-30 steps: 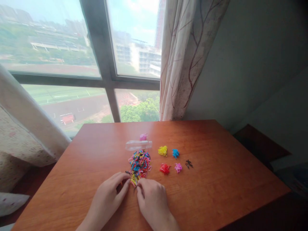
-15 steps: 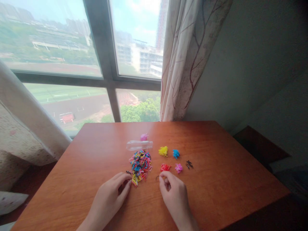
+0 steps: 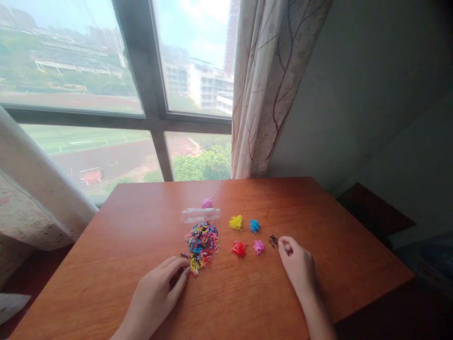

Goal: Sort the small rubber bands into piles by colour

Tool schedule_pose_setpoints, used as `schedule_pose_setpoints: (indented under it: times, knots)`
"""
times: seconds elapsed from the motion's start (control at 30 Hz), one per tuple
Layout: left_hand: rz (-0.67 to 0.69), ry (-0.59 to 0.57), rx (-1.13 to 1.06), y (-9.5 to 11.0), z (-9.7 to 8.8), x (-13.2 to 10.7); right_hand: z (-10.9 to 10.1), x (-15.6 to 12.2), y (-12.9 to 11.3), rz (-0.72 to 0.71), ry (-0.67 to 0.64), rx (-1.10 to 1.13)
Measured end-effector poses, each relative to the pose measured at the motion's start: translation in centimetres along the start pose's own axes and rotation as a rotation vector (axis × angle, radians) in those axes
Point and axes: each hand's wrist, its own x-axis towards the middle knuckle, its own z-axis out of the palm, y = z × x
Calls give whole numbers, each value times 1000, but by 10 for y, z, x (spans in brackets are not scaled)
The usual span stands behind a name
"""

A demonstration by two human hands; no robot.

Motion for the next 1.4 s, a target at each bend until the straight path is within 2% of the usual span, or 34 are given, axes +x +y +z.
schedule_pose_setpoints:
  times: [0.2, 0.3, 0.43, 0.57, 0.67, 0.77, 0.83, 1.03, 1.4]
  knots:
    - [3, 12, -13, 2, -1, -1, -1, -1, -4, -9, 31, 28]
    - [6, 19, -20, 2, -1, -1, -3, -6, -15, -24, 54, 68]
    - [-10, 36, -24, 1, 1, -1, 2, -23, -46, -103, 8, 193]
    - [-12, 65, -13, 1, 2, -1, 16, -52, -86, -232, -100, 332]
    - [-9, 37, 21, 3, 1, -1, 25, -72, -111, -317, -145, 354]
    - [-9, 0, 38, 5, 1, -2, 30, -85, -126, -397, -190, 346]
    - [-7, -19, 40, 5, 0, -2, 31, -88, -129, -419, -216, 343]
    - [-2, -75, 41, 3, 0, -1, 29, -87, -125, -369, -269, 387]
    - [21, -35, -19, 1, -1, -1, 28, -87, -126, -360, -284, 418]
